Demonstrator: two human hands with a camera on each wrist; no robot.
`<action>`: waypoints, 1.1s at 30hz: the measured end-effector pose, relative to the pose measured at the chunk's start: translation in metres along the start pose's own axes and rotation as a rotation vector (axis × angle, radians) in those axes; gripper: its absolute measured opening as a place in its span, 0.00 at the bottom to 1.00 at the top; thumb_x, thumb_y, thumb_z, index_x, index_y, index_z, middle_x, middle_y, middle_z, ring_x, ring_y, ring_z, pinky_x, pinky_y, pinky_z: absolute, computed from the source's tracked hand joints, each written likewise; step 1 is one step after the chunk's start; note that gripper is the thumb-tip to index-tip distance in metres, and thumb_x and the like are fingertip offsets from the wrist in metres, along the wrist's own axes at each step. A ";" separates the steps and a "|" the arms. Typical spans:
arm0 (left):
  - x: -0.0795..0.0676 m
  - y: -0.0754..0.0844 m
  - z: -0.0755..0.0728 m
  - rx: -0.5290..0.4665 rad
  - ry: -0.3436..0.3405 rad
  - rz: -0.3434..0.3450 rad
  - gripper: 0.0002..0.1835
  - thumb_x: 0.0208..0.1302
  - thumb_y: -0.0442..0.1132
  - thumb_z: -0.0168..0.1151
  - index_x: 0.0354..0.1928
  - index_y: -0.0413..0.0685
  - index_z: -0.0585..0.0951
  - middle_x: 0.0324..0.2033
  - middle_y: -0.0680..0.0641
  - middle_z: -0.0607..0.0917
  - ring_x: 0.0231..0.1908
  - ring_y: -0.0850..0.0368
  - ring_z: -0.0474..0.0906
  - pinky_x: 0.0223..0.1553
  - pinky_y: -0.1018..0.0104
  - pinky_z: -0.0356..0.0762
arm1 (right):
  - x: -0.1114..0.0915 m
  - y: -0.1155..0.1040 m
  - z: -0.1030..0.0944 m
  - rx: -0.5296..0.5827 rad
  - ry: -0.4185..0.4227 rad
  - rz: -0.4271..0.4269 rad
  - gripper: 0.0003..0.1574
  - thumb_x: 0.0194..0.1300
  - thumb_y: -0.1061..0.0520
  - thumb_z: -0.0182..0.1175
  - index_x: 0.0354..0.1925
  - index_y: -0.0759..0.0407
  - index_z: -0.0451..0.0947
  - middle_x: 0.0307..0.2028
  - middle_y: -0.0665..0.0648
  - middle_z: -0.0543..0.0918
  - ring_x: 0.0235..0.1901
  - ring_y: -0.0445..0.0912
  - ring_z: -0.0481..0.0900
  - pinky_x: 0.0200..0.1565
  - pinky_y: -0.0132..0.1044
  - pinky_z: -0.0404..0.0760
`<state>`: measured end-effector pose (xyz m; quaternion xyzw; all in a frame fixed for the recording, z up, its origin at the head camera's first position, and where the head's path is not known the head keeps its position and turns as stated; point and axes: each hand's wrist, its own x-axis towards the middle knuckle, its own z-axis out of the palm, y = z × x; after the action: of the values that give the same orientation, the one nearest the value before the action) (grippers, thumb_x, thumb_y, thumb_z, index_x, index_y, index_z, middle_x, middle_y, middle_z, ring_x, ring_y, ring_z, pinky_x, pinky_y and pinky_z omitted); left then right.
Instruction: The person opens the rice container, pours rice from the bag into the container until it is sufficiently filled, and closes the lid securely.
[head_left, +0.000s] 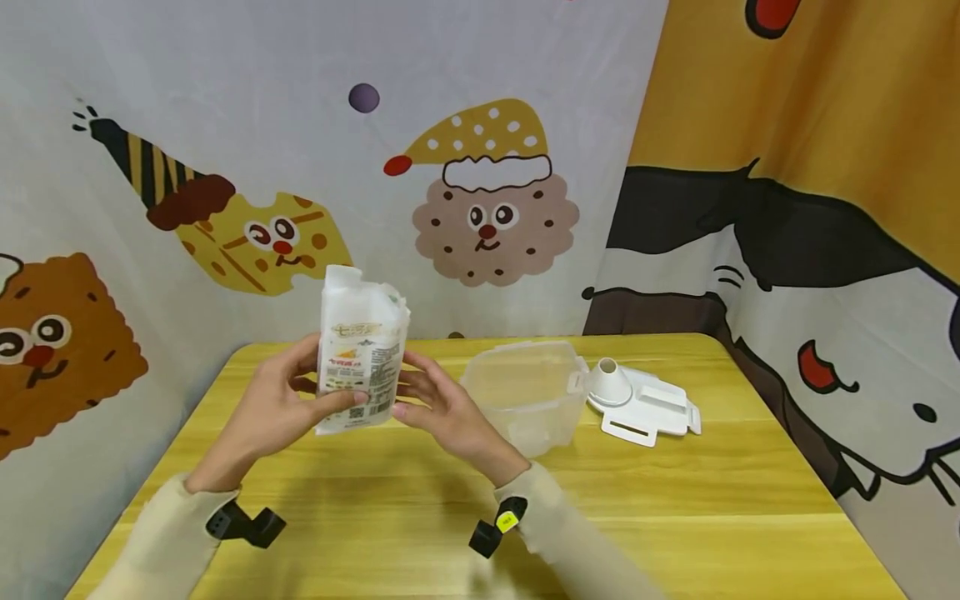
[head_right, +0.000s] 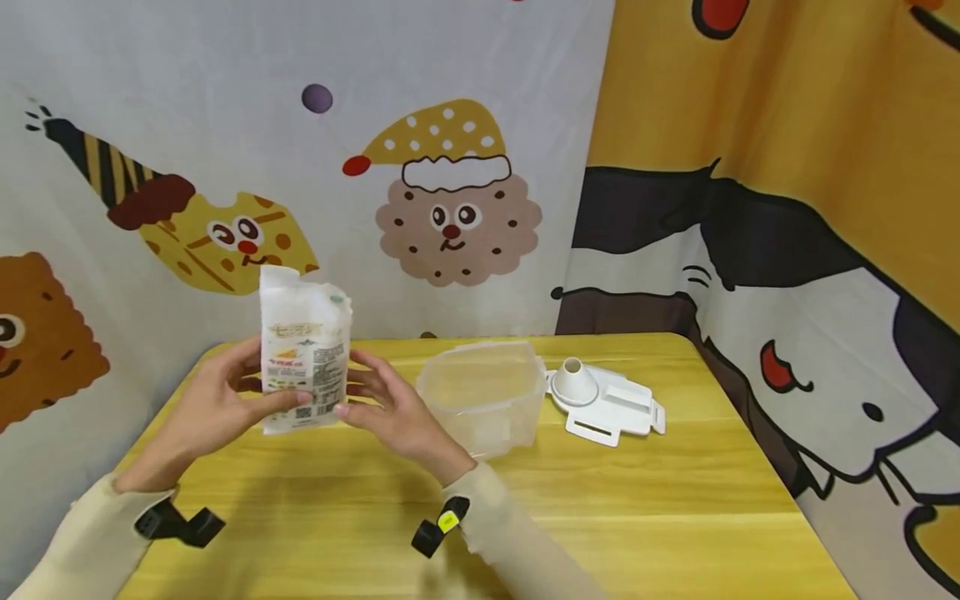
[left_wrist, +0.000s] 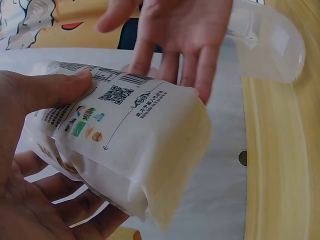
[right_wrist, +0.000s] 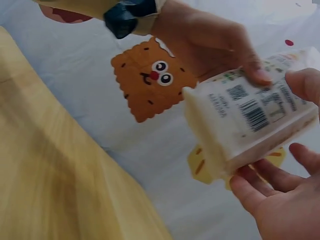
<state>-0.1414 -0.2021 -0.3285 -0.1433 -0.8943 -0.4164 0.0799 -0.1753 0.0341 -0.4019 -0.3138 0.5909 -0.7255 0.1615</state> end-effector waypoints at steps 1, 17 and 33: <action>0.001 0.000 -0.001 -0.004 -0.009 0.004 0.34 0.60 0.46 0.77 0.67 0.57 0.75 0.51 0.48 0.87 0.41 0.57 0.85 0.38 0.66 0.85 | 0.001 0.002 0.001 0.012 0.010 0.000 0.42 0.75 0.63 0.59 0.79 0.50 0.53 0.73 0.67 0.68 0.72 0.60 0.68 0.68 0.46 0.78; 0.018 0.008 -0.004 0.071 -0.149 0.017 0.33 0.57 0.50 0.79 0.64 0.55 0.78 0.46 0.48 0.89 0.41 0.54 0.84 0.34 0.63 0.84 | 0.007 0.031 0.010 0.223 0.134 0.015 0.41 0.70 0.61 0.64 0.76 0.52 0.61 0.68 0.68 0.74 0.59 0.43 0.79 0.58 0.34 0.82; 0.031 0.013 -0.003 0.131 -0.232 0.039 0.32 0.55 0.46 0.80 0.62 0.53 0.80 0.41 0.50 0.89 0.38 0.57 0.84 0.32 0.62 0.84 | 0.006 0.043 0.015 0.317 0.187 0.023 0.43 0.68 0.67 0.66 0.76 0.51 0.62 0.66 0.61 0.77 0.59 0.43 0.79 0.59 0.33 0.82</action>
<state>-0.1666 -0.1907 -0.3092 -0.2022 -0.9198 -0.3362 -0.0068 -0.1763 0.0084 -0.4403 -0.2086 0.4852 -0.8336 0.1616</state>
